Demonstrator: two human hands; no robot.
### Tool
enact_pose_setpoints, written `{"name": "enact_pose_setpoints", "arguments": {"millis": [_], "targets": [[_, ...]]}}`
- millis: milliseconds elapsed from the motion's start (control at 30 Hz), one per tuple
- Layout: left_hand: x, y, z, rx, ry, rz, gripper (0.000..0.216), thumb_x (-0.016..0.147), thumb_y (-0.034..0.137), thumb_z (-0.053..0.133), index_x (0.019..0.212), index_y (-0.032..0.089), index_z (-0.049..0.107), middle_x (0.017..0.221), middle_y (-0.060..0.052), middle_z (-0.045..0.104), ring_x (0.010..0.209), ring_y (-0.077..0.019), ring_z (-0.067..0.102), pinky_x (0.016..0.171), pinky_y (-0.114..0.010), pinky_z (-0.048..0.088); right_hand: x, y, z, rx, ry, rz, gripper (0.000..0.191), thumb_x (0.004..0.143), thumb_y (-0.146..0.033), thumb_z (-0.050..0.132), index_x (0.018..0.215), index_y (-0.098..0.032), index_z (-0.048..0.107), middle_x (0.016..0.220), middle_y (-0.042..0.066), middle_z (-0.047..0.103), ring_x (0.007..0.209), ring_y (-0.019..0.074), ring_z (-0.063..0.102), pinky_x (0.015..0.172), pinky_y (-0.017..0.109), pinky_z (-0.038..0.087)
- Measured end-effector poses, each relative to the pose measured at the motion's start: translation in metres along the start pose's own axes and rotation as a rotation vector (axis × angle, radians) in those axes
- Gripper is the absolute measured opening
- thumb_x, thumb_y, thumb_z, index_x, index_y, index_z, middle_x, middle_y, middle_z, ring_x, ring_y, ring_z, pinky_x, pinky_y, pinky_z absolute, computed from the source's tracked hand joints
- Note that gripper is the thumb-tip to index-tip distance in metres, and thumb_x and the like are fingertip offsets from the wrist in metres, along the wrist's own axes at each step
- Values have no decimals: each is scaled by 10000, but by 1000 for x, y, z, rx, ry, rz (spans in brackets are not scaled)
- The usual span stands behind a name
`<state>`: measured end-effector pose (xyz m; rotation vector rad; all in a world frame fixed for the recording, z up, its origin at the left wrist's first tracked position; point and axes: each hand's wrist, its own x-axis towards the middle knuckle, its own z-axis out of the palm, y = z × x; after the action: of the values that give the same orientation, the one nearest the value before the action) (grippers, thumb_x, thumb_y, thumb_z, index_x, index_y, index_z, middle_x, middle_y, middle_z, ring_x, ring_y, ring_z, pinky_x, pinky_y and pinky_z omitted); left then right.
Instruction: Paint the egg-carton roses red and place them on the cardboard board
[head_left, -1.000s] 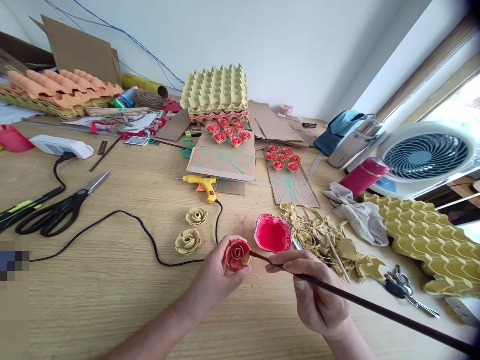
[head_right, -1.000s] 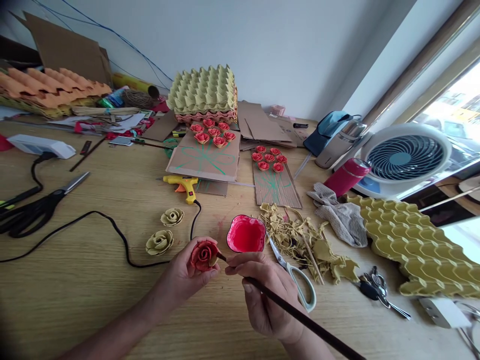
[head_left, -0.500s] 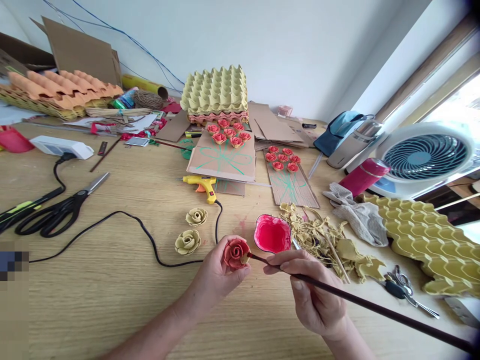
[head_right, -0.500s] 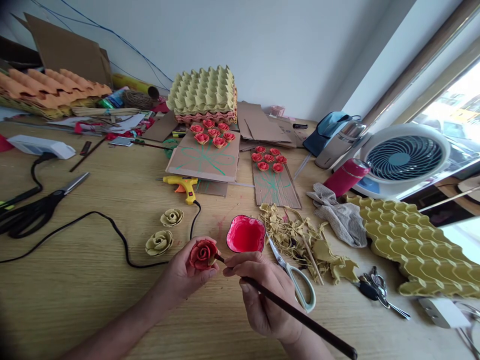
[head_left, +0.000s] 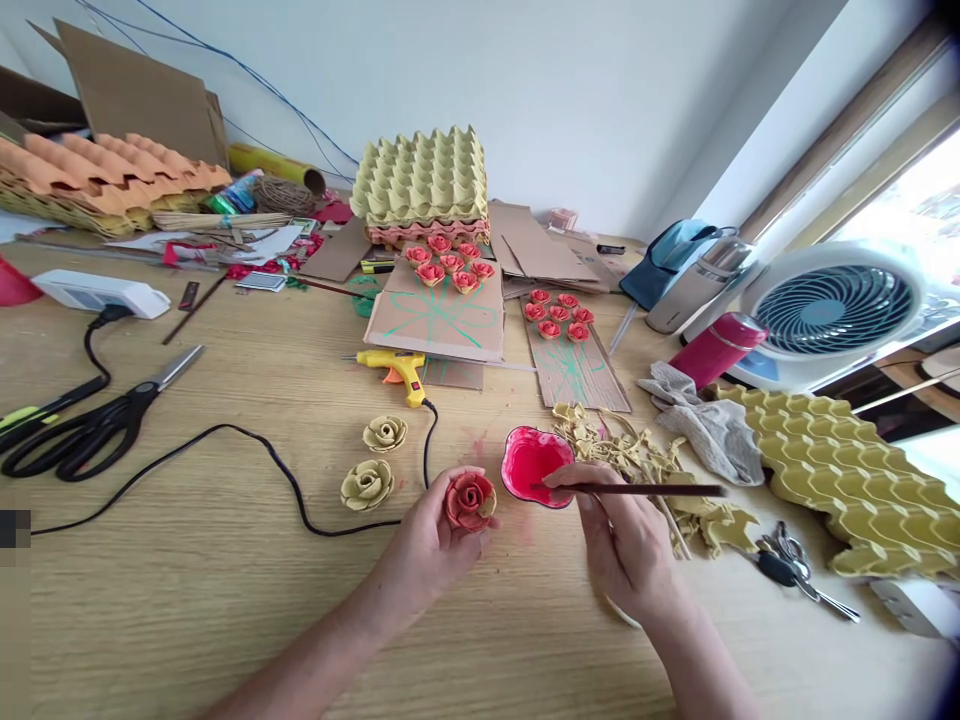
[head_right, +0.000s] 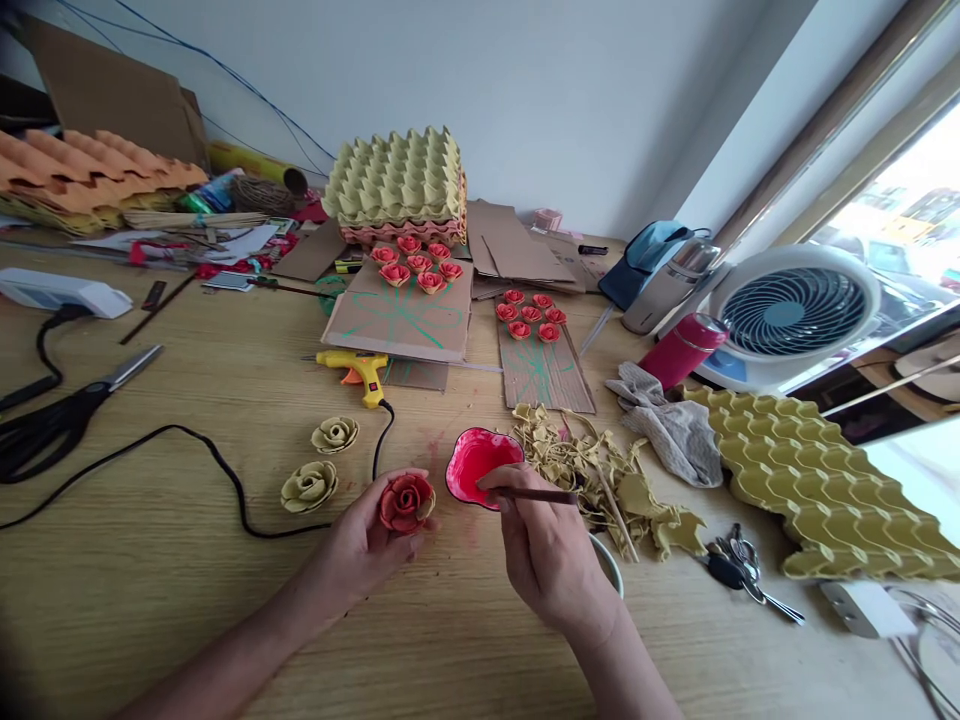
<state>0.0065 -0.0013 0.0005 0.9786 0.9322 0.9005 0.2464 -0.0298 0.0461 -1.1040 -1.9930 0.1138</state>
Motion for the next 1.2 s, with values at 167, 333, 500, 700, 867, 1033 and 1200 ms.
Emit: {"name": "enact_pose_setpoints", "arguments": {"millis": [167, 333, 500, 700, 867, 1033, 1200], "targets": [[2, -10, -4, -16, -26, 21, 538, 741, 282, 984, 1166, 239, 657, 1146, -43, 732, 971, -246, 820, 805, -311, 633, 5, -2, 1, 1, -79, -37, 291, 1112, -66, 469, 1216, -238, 679, 1044, 90, 833, 876, 223, 812, 784, 309, 641], [7, -24, -4, 11, 26, 131, 561, 730, 409, 1020, 1137, 234, 675, 1089, -39, 742, 895, -200, 744, 841, -318, 627, 7, -4, 1, 24, -60, -40, 295, 1106, -71, 479, 1237, -231, 690, 1052, 88, 837, 847, 219, 813, 797, 312, 654], [3, -6, -1, 15, -19, 65, 546, 729, 381, 1034, 1116, 226, 680, 1074, -32, 721, 888, -199, 742, 860, -335, 633, -2, 0, 2, 31, -8, 15, 260, 1140, -131, 475, 1170, -226, 715, 1014, 90, 839, 804, 215, 812, 739, 313, 653], [0, -1, -1, -16, -38, 63, 528, 720, 324, 1035, 1112, 229, 693, 1085, -38, 738, 969, -247, 817, 899, -342, 641, -16, -4, 10, 308, 255, 99, 235, 1175, -183, 487, 1235, -254, 704, 1129, 107, 853, 899, 241, 866, 825, 394, 724], [-1, -4, -2, 5, -68, 54, 489, 753, 251, 983, 1150, 226, 698, 1115, -62, 775, 1054, -280, 839, 961, -355, 639, -15, -14, 16, 383, 173, 38, 224, 1183, -179, 464, 1263, -233, 667, 1153, 128, 845, 947, 234, 860, 826, 397, 729], [-2, 0, -1, 26, -77, 78, 475, 753, 211, 934, 1155, 222, 681, 1114, -64, 791, 1051, -276, 837, 986, -362, 637, -8, -20, 17, 373, 130, -85, 246, 1189, -186, 440, 1289, -213, 663, 1124, 129, 851, 988, 224, 864, 826, 355, 724], [-2, 0, -1, 43, -57, 118, 428, 763, 186, 886, 1138, 226, 685, 1087, -46, 778, 1046, -260, 831, 996, -352, 638, -6, -22, 15, 335, 47, -67, 232, 1193, -209, 429, 1255, -226, 652, 1093, 116, 851, 944, 216, 865, 817, 339, 714]]}}
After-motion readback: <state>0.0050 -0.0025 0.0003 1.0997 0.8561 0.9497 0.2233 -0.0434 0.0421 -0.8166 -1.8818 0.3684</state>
